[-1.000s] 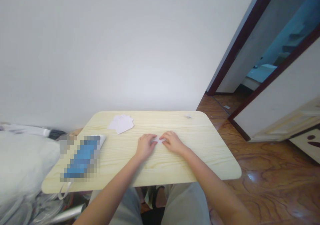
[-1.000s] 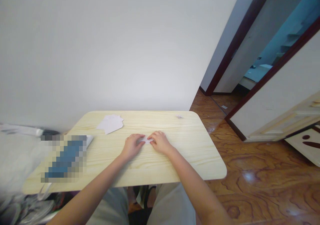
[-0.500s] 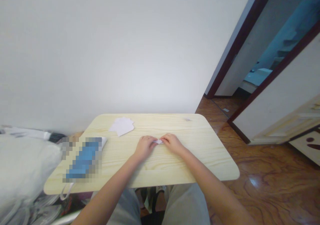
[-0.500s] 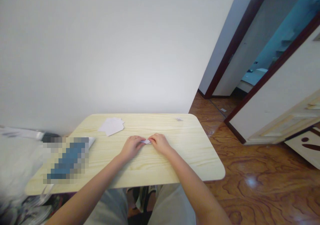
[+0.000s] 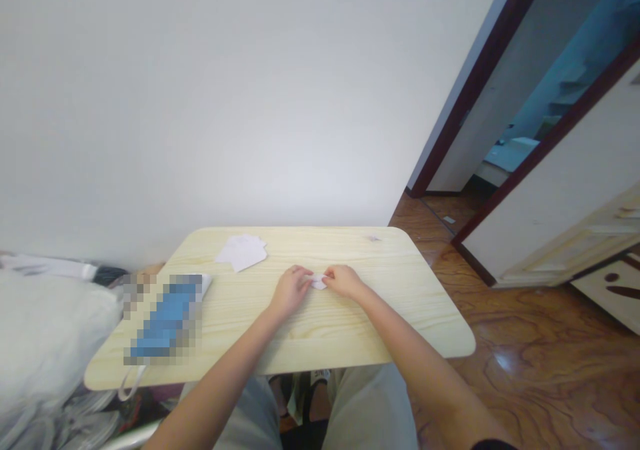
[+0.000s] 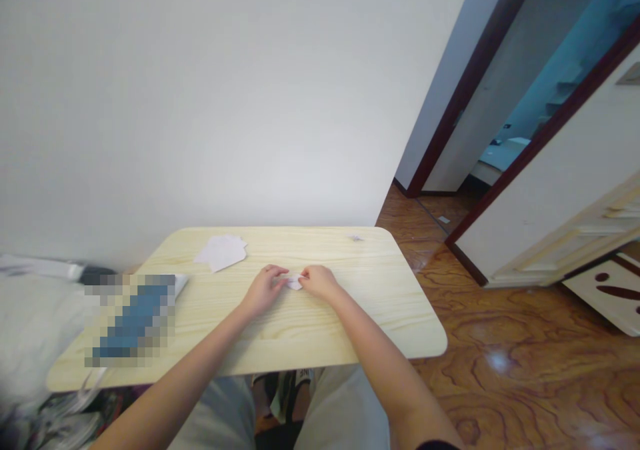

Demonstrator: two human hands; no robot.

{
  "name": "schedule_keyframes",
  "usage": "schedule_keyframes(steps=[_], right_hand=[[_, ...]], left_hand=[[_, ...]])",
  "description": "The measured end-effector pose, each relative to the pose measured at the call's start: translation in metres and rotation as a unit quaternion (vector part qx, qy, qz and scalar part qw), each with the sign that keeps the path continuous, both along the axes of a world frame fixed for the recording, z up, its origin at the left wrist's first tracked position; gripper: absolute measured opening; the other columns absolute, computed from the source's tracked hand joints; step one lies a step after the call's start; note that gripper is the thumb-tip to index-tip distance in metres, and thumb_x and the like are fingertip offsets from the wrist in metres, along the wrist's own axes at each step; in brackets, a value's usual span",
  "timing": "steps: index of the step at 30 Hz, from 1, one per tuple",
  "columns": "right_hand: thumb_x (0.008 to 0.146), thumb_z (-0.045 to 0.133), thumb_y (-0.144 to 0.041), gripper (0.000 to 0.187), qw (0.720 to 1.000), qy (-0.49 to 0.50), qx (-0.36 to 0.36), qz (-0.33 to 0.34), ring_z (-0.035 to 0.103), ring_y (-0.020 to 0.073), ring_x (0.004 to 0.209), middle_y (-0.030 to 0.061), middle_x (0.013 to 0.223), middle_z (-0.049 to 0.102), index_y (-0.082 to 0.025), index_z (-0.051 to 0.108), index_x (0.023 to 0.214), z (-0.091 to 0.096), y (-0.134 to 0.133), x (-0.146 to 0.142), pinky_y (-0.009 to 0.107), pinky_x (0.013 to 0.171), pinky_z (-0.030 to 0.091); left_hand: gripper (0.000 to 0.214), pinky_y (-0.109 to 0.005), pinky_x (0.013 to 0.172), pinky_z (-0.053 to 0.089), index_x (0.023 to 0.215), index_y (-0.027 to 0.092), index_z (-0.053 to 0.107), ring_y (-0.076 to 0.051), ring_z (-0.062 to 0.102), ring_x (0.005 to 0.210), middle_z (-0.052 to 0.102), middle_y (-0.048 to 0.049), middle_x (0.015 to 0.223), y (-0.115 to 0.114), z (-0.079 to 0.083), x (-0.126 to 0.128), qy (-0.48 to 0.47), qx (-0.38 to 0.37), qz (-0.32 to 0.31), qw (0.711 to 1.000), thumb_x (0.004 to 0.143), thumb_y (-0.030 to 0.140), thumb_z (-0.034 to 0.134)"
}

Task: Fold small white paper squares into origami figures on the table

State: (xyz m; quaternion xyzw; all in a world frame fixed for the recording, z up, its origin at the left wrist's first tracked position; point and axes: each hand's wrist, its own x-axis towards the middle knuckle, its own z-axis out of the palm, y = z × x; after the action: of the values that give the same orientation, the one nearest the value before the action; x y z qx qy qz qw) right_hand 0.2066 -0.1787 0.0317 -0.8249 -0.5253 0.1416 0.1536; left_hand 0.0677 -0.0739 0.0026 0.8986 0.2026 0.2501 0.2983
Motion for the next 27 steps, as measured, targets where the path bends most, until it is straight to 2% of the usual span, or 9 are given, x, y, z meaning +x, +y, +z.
schedule_keyframes(steps=[5, 8, 11, 14, 17, 22, 27], right_hand=[[0.075, 0.055, -0.030, 0.023, 1.000, -0.020, -0.014, -0.018, 0.058, 0.0164, 0.072, 0.0026, 0.076, 0.065, -0.020, 0.057, 0.096, 0.002, 0.003, 0.002, 0.024, 0.062, 0.035], [0.075, 0.056, -0.033, 0.020, 0.998, -0.054, -0.011, -0.024, 0.056, 0.0173, 0.080, 0.0034, 0.083, 0.063, -0.021, 0.057, 0.091, 0.002, 0.001, 0.002, 0.026, 0.068, 0.035], [0.074, 0.059, -0.034, 0.019, 0.994, -0.098, 0.048, -0.006, 0.051, 0.0189, 0.092, 0.0055, 0.093, 0.059, -0.021, 0.059, 0.087, -0.001, -0.003, 0.001, 0.029, 0.078, 0.033], [0.079, 0.055, -0.029, 0.011, 0.990, -0.097, 0.082, 0.065, 0.051, 0.0168, 0.089, 0.0038, 0.086, 0.060, -0.020, 0.061, 0.081, -0.005, -0.011, 0.001, 0.030, 0.081, 0.030], [0.083, 0.050, -0.027, 0.013, 0.984, -0.082, 0.113, 0.106, 0.052, 0.0150, 0.086, 0.0021, 0.084, 0.061, -0.021, 0.061, 0.085, -0.010, -0.019, 0.003, 0.032, 0.086, 0.028], [0.081, 0.054, -0.032, 0.012, 0.981, -0.092, 0.133, 0.106, 0.050, 0.0162, 0.091, 0.0015, 0.088, 0.062, -0.023, 0.061, 0.085, -0.015, -0.024, 0.003, 0.041, 0.096, 0.017], [0.082, 0.053, -0.032, 0.012, 0.983, -0.101, 0.131, 0.083, 0.049, 0.0166, 0.091, 0.0009, 0.087, 0.061, -0.023, 0.060, 0.085, -0.017, -0.022, 0.000, 0.043, 0.097, 0.013]], left_hand=[[0.024, -0.031, 0.083, 0.040, 0.098, 0.022, 0.062, -0.017, 0.055, 0.094, 0.062, -0.0046, 0.102, -0.007, 0.002, -0.006, 0.037, 0.105, -0.107, 0.988, 0.082, 0.017, 0.045], [0.026, -0.033, 0.083, 0.039, 0.103, 0.024, 0.061, -0.018, 0.054, 0.098, 0.062, -0.0035, 0.108, -0.008, 0.002, -0.005, 0.082, 0.141, -0.127, 0.978, 0.084, 0.020, 0.043], [0.025, -0.034, 0.081, 0.038, 0.103, 0.024, 0.061, -0.019, 0.054, 0.098, 0.063, -0.0026, 0.107, -0.007, 0.001, -0.002, 0.107, 0.159, -0.118, 0.974, 0.085, 0.022, 0.043], [0.022, -0.033, 0.080, 0.037, 0.095, 0.023, 0.063, -0.018, 0.055, 0.095, 0.065, -0.0021, 0.101, -0.006, 0.001, 0.002, 0.110, 0.152, -0.099, 0.977, 0.084, 0.026, 0.045], [0.019, -0.032, 0.081, 0.037, 0.089, 0.022, 0.064, -0.017, 0.055, 0.091, 0.065, -0.0025, 0.094, -0.006, 0.001, 0.005, 0.105, 0.138, -0.085, 0.981, 0.084, 0.027, 0.046], [0.016, -0.030, 0.078, 0.038, 0.083, 0.020, 0.063, -0.018, 0.055, 0.086, 0.064, -0.0038, 0.085, -0.005, -0.001, 0.007, 0.104, 0.110, -0.048, 0.987, 0.082, 0.028, 0.049], [0.017, -0.030, 0.077, 0.039, 0.083, 0.019, 0.062, -0.018, 0.055, 0.084, 0.063, -0.0045, 0.082, -0.004, -0.002, 0.008, 0.101, 0.108, -0.041, 0.988, 0.083, 0.028, 0.048]])
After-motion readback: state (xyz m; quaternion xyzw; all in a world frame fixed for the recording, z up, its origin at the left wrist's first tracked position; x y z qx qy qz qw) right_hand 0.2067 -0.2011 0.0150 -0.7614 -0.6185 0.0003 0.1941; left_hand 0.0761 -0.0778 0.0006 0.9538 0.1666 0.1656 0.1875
